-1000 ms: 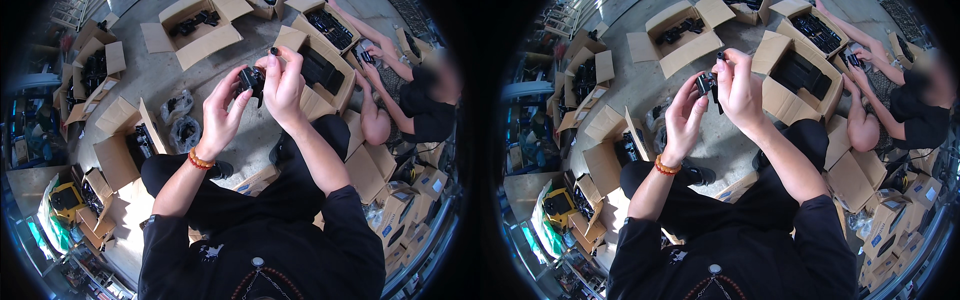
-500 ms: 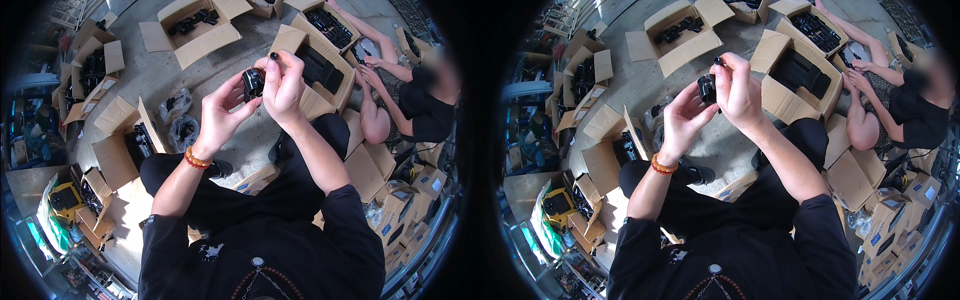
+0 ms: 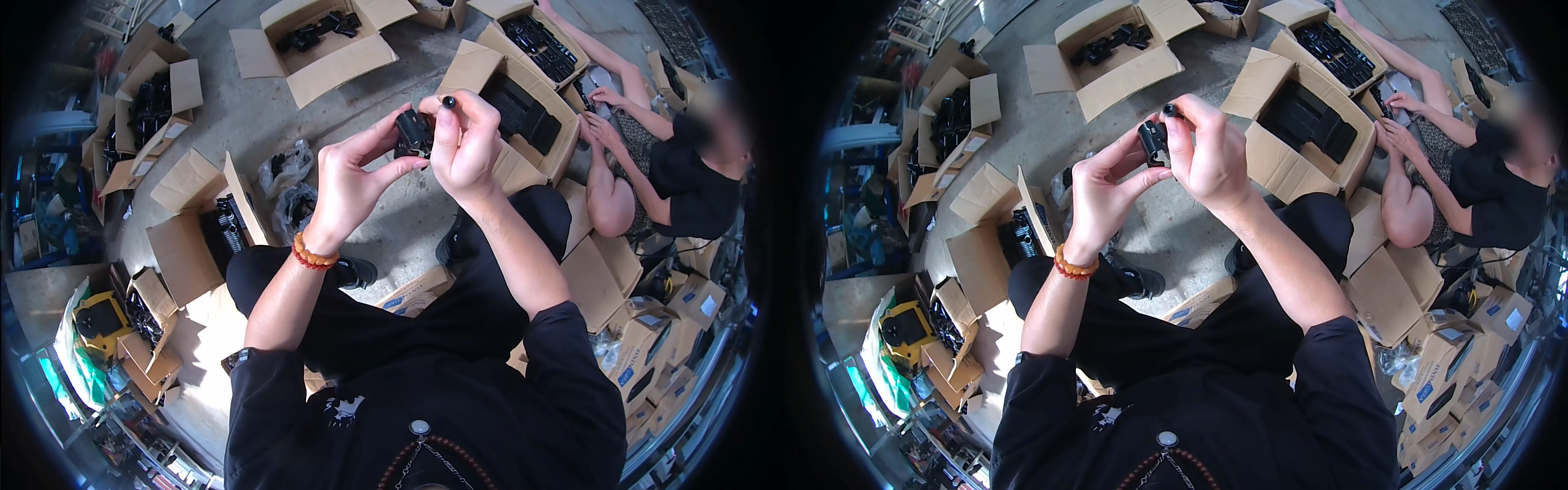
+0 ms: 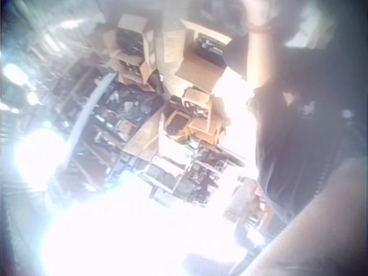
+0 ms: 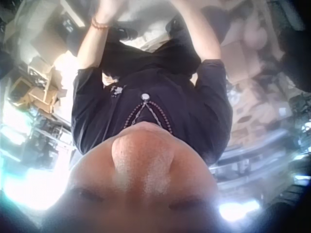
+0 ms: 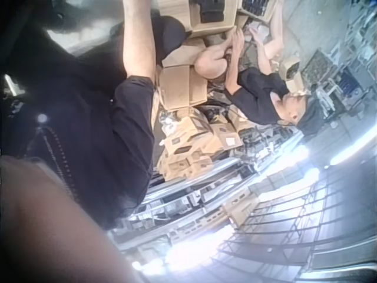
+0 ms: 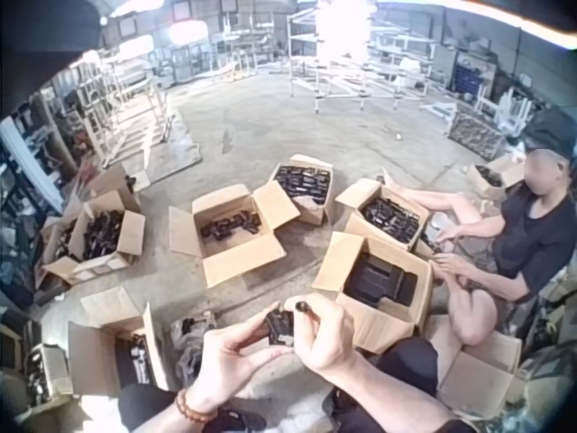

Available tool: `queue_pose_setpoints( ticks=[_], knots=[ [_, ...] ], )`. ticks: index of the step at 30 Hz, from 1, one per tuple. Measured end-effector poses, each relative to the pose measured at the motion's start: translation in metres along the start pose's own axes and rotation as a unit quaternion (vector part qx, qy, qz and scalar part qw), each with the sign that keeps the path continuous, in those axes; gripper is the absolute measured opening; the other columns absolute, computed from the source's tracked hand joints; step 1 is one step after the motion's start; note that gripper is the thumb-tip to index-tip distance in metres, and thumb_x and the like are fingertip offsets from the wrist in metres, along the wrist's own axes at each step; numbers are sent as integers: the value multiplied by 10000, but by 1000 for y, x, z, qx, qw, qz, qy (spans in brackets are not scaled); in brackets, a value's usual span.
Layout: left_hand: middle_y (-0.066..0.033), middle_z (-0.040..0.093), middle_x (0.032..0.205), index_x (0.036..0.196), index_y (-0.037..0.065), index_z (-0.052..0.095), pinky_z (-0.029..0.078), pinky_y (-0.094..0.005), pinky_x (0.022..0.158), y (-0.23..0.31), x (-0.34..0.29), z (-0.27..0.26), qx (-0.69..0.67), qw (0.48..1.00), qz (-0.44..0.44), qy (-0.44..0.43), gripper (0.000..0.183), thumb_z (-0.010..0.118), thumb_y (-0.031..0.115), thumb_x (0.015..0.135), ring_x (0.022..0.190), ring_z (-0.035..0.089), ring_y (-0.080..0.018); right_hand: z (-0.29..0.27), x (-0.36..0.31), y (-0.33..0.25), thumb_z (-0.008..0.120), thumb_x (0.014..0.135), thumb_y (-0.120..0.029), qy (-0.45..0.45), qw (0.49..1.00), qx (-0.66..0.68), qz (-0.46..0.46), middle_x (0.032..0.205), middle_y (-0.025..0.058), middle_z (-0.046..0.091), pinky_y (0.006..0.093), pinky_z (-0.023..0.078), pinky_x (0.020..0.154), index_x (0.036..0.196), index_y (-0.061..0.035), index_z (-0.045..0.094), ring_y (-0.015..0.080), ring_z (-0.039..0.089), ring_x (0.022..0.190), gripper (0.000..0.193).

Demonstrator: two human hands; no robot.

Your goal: The person takes black metal components from boxes and bags, fitting smaller cylindrical pins and additional bracket pieces together by hand.

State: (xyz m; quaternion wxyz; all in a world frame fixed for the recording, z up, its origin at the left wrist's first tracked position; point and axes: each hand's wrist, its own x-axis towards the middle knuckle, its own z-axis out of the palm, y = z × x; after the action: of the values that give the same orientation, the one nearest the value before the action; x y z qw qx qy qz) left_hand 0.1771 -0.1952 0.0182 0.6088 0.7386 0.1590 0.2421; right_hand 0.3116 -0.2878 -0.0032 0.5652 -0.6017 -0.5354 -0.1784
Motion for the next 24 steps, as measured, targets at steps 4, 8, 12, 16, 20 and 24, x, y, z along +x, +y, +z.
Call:
queue_pose_setpoints(
  ticks=[4,8,12,16,20,24],
  knots=[
    [-132,717,1097,1323,59,591,539,-314,906,-4,0,-1,-10,1000,8,-11,622,826,92,748,1066,671,-214,0,0,-2,449,1019,-67,-2,1000,22,19,891,169,639,278,531,675,1165,31,352,143,617,720,200],
    [-129,720,1087,1317,61,597,543,-311,895,-3,0,-1,-2,1000,6,-16,615,828,100,749,1044,683,-216,1,-1,-1,442,1020,-61,-2,999,25,29,894,167,636,272,530,680,1168,28,350,142,617,728,196],
    [-126,725,1071,1303,51,605,547,-308,885,-2,1,-2,14,1000,16,-20,605,832,108,745,1032,690,-214,1,-1,-1,435,1022,-61,2,999,21,30,894,164,635,270,530,678,1174,25,349,139,614,726,195],
    [-130,725,1069,1293,45,610,550,-310,880,-1,0,-2,17,999,22,-34,588,828,96,749,1029,691,-216,0,0,-1,433,1023,-62,12,998,34,55,892,161,634,269,530,679,1180,23,347,137,612,726,198],
    [-131,723,1076,1286,38,613,550,-311,887,-6,0,0,8,1000,17,-24,577,824,81,750,1028,691,-215,2,0,0,475,1000,-43,22,998,38,52,875,152,643,286,537,652,1159,26,378,165,636,710,199],
    [-128,722,1084,1287,28,609,546,-310,895,-5,2,-1,-30,999,16,-11,576,821,73,753,1034,688,-215,5,-2,3,561,953,-7,44,998,38,34,847,134,659,319,550,604,1115,33,441,225,687,684,205]
  ],
)
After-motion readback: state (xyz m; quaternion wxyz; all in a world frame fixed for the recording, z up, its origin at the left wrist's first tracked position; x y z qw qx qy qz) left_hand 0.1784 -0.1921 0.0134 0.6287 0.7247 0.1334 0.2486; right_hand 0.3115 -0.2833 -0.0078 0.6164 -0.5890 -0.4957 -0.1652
